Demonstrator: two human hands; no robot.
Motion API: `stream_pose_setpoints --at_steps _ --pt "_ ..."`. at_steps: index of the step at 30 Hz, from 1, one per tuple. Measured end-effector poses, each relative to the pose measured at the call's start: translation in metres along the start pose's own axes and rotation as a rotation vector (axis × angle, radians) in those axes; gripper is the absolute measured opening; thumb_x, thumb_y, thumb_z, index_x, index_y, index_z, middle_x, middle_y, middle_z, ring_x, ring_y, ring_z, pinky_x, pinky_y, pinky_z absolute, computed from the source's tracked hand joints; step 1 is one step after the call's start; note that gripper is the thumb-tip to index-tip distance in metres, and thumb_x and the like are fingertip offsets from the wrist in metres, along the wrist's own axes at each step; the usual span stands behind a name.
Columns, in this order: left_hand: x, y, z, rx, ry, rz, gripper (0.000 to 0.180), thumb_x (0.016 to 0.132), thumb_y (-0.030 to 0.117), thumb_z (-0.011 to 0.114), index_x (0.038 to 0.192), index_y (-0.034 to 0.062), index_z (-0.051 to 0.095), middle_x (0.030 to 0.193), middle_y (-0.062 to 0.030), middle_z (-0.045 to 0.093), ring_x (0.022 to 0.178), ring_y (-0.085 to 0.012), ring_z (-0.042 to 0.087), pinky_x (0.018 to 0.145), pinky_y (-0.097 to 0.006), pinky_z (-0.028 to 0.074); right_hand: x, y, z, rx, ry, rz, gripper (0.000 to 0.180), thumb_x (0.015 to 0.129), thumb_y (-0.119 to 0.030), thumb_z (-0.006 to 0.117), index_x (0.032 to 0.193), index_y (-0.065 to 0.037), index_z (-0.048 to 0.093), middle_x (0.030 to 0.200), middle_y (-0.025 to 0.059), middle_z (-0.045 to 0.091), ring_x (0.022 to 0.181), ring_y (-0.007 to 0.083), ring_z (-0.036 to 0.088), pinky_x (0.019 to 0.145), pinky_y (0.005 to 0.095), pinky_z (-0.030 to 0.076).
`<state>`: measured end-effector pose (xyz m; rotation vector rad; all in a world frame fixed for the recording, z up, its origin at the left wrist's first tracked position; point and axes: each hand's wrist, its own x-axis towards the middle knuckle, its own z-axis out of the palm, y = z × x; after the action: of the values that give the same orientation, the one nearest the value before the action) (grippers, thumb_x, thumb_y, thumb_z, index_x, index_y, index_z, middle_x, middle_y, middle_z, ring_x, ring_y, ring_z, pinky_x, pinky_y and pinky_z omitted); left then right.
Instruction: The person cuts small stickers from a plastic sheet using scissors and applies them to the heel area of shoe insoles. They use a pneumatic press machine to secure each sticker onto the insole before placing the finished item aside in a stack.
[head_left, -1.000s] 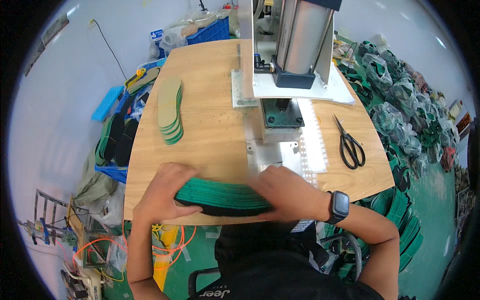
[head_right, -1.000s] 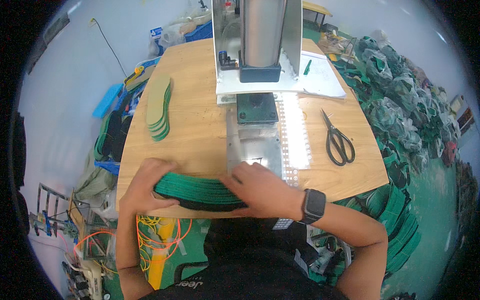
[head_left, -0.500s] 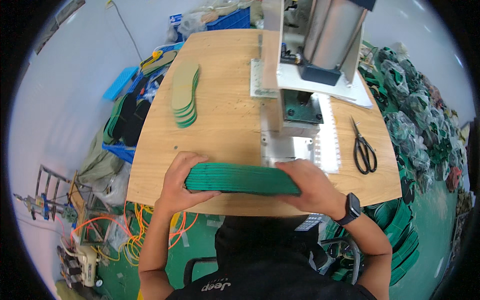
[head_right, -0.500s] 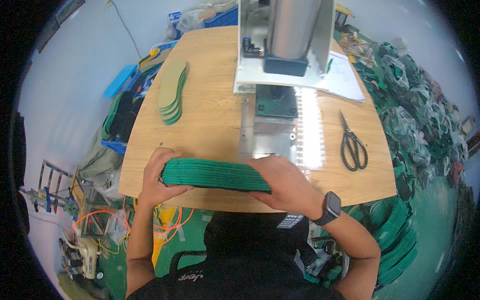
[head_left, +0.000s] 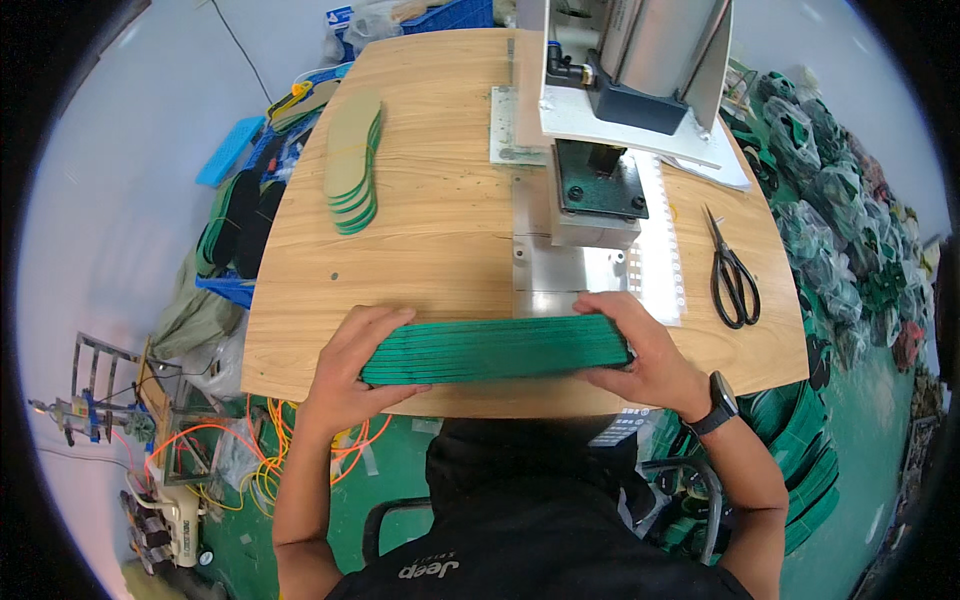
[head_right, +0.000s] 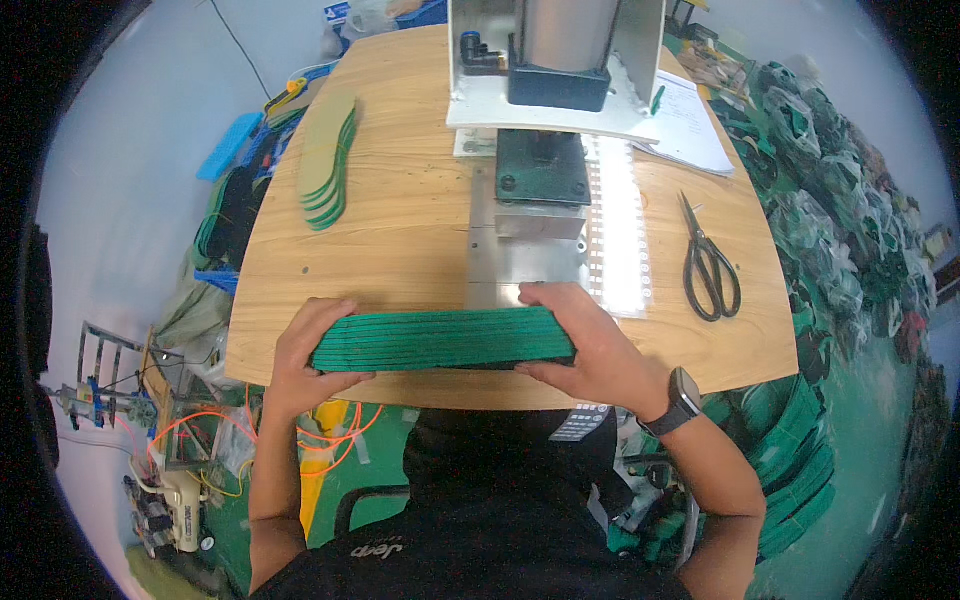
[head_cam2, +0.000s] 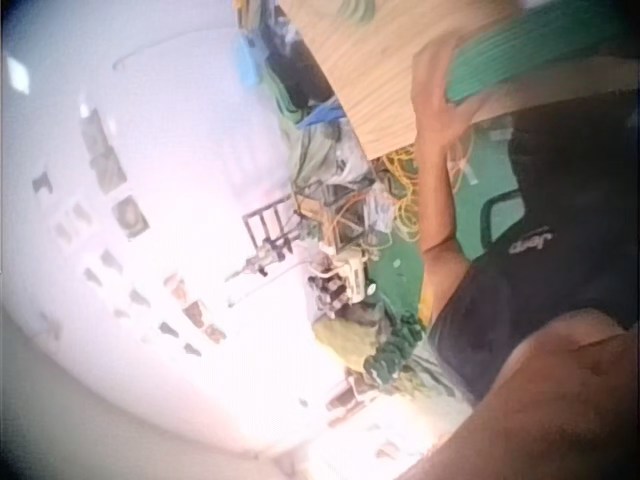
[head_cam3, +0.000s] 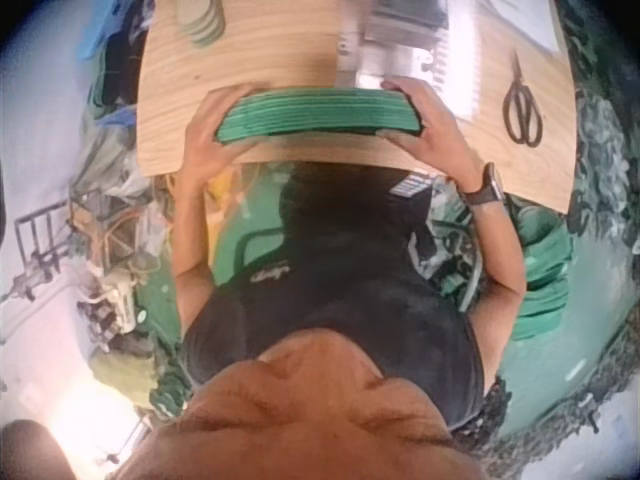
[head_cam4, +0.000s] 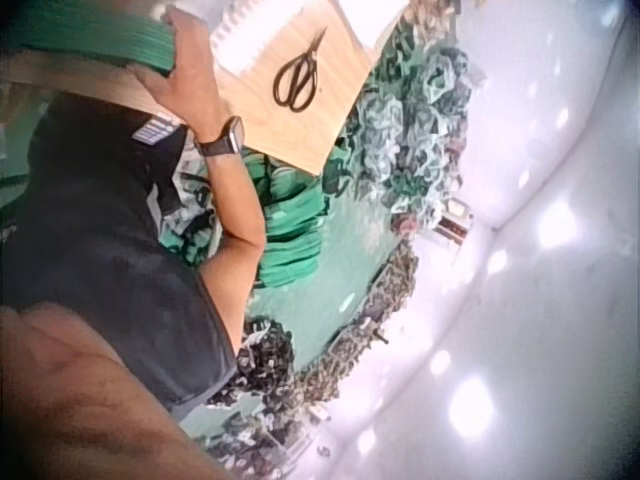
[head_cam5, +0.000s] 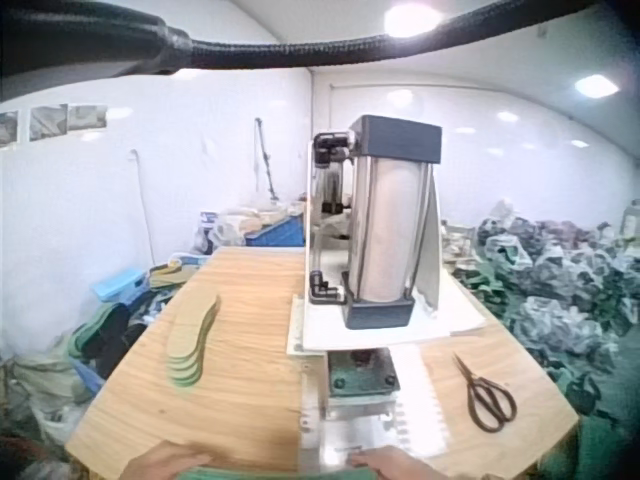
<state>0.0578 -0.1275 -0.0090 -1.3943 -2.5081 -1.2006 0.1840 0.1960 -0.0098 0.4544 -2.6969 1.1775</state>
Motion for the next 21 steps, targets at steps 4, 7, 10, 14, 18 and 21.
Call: stream_pose_setpoints --at_steps 4,7,10,14,18,21 --pt "-0.001 -0.009 0.01 -0.005 0.165 0.059 0.07 0.056 0.015 0.085 0.12 0.0024 0.058 0.108 -0.0167 0.059 0.1 -0.0322 0.058 0.086 -0.037 0.047 -0.002 0.001 0.003 -0.047 0.094 0.032 0.067 0.071 -0.017 0.078 0.127 -0.001 0.045 0.111 0.0186 0.053 0.103 0.0352 0.052 0.089 0.0396 0.044" --pt "-0.002 -0.004 0.012 -0.09 0.188 0.047 0.065 0.061 0.014 0.083 0.119 0.0021 0.059 0.112 -0.016 0.058 0.105 -0.0312 0.056 0.087 -0.036 0.046 0.002 -0.008 0.007 -0.175 0.118 -0.051 0.066 0.074 -0.015 0.076 0.129 -0.001 0.042 0.106 0.0186 0.054 0.099 0.0343 0.053 0.088 0.0382 0.044" --pt "0.003 -0.006 0.01 -0.179 0.151 0.039 0.059 0.066 0.013 0.08 0.119 0.0016 0.059 0.114 -0.0166 0.057 0.108 -0.0313 0.055 0.09 -0.036 0.045 -0.01 -0.003 0.006 -0.022 0.098 -0.007 0.063 0.077 -0.014 0.073 0.129 -0.002 0.04 0.102 0.0164 0.055 0.095 0.0297 0.055 0.086 0.0354 0.044" --pt "0.016 -0.009 0.001 -0.189 0.126 -0.063 0.051 0.074 0.013 0.074 0.121 0.0007 0.057 0.117 -0.0162 0.056 0.11 -0.0279 0.054 0.095 -0.034 0.041 -0.018 -0.002 0.007 0.28 0.162 0.22 0.056 0.081 -0.015 0.072 0.126 -0.003 0.042 0.097 0.0107 0.056 0.088 0.0198 0.055 0.082 0.0304 0.045" --pt "0.03 -0.008 0.003 -0.532 0.01 -0.428 0.044 0.082 0.014 0.069 0.122 -0.0001 0.056 0.118 -0.0138 0.057 0.111 -0.0241 0.054 0.097 -0.032 0.04 -0.011 -0.002 0.004 0.305 0.197 0.395 0.032 0.084 -0.014 0.07 0.11 -0.001 0.057 0.091 0.0059 0.059 0.081 0.0135 0.053 0.076 0.0261 0.044" --pt "0.034 -0.025 0.012 -0.478 0.089 -0.383 0.05 0.084 0.017 0.068 0.128 0.0002 0.051 0.129 -0.0145 0.05 0.124 -0.0237 0.044 0.105 -0.033 0.033 -0.003 -0.003 0.005 0.036 0.257 0.256 0.035 0.081 -0.019 0.072 0.107 0.0 0.059 0.094 0.0107 0.06 0.087 0.0234 0.055 0.077 0.0332 0.045"
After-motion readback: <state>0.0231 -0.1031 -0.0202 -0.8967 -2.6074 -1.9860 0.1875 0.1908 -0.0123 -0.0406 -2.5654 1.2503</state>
